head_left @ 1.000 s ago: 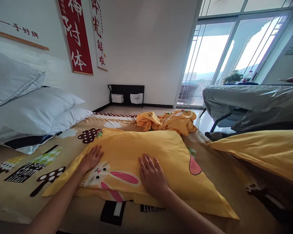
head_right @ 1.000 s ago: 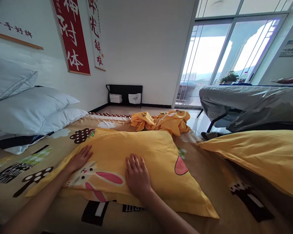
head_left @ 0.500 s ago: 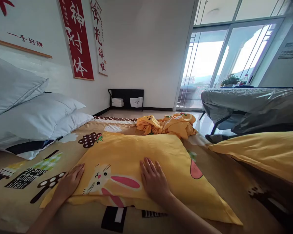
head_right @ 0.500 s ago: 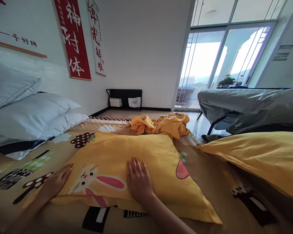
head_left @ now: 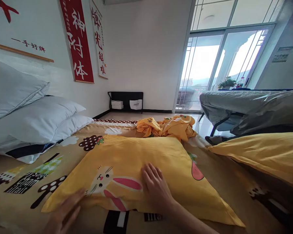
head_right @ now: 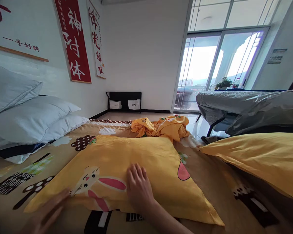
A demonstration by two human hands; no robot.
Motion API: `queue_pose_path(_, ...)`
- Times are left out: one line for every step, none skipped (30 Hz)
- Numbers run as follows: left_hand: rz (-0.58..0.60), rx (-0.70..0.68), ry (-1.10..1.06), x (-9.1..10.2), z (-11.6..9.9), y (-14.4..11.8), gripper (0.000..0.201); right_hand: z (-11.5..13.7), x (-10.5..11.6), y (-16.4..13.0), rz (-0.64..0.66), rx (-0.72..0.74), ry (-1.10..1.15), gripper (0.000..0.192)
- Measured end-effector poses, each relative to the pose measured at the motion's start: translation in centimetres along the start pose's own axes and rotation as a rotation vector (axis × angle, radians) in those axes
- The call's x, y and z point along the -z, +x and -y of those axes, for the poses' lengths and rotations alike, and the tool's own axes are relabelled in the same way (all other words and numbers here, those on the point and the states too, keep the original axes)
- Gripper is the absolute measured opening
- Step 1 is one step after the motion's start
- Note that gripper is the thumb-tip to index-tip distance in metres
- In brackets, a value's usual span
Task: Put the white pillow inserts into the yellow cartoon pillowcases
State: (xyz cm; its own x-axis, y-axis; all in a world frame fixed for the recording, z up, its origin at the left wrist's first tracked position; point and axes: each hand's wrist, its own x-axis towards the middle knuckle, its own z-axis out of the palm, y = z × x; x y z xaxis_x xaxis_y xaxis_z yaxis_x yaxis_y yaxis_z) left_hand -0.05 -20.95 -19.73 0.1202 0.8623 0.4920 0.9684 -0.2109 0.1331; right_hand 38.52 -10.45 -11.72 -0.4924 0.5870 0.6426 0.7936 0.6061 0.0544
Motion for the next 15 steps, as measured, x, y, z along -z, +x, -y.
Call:
queue_pose_path(-0.015, -0.1, -0.051, 0.6, -1.2, -0.2, 0.057, 0.7, 0.6, -0.1, 0.07, 0.046, 0.084, 0.026)
queue_pose_path(-0.021, -0.179, -0.076, 1.1, -2.4, -0.3, 0.063, 1.4, 1.0, -0.4, 0.148, 0.127, 0.156, 0.02)
queue_pose_path(-0.032, -0.233, -0.077, 1.6, -3.6, -0.2, 0.067, 2.1, 1.2, -0.7, 0.211, 0.229, 0.198, 0.013)
queue_pose_path(-0.031, -0.27, -0.063, 1.9, -4.8, 0.1, 0.07, 2.6, 1.1, -1.0, 0.248, 0.328, 0.2, 0.009)
queue_pose_path(-0.012, -0.302, -0.046, 2.1, -5.9, 0.5, 0.072, 3.0, 0.9, -1.4, 0.257, 0.408, 0.172, 0.006)
queue_pose_path(0.009, -0.33, -0.031, 2.0, -6.8, 1.1, 0.073, 3.3, 0.5, -1.8, 0.241, 0.459, 0.126, 0.006)
queue_pose_path(0.023, -0.35, -0.02, 1.6, -7.6, 1.8, 0.073, 3.4, 0.0, -2.1, 0.21, 0.482, 0.078, 0.009)
queue_pose_path(0.025, -0.359, -0.013, 1.0, -8.2, 2.4, 0.07, 3.5, -0.5, -2.4, 0.172, 0.483, 0.035, 0.013)
queue_pose_path(0.021, -0.363, -0.008, 0.3, -8.5, 3.0, 0.066, 3.5, -0.9, -2.7, 0.14, 0.478, 0.003, 0.016)
queue_pose_path(0.018, -0.356, -0.005, -0.6, -8.8, 3.5, 0.059, 3.4, -1.2, -2.8, 0.116, 0.473, -0.024, 0.017)
queue_pose_path(0.001, -0.343, -0.005, -1.4, -8.9, 3.9, 0.053, 3.3, -1.5, -2.9, 0.099, 0.463, -0.053, 0.015)
queue_pose_path(-0.012, -0.322, -0.006, -2.2, -8.9, 4.2, 0.046, 3.2, -1.7, -3.0, 0.093, 0.45, -0.086, 0.011)
queue_pose_path(-0.023, -0.299, -0.01, -2.8, -8.9, 4.5, 0.042, 3.1, -1.8, -3.0, 0.097, 0.434, -0.118, 0.008)
queue_pose_path(-0.03, -0.283, -0.015, -3.2, -8.8, 4.6, 0.041, 2.9, -1.9, -3.0, 0.111, 0.418, -0.146, 0.008)
queue_pose_path(-0.036, -0.272, -0.02, -3.5, -8.8, 4.7, 0.04, 2.8, -2.0, -3.0, 0.127, 0.407, -0.169, 0.009)
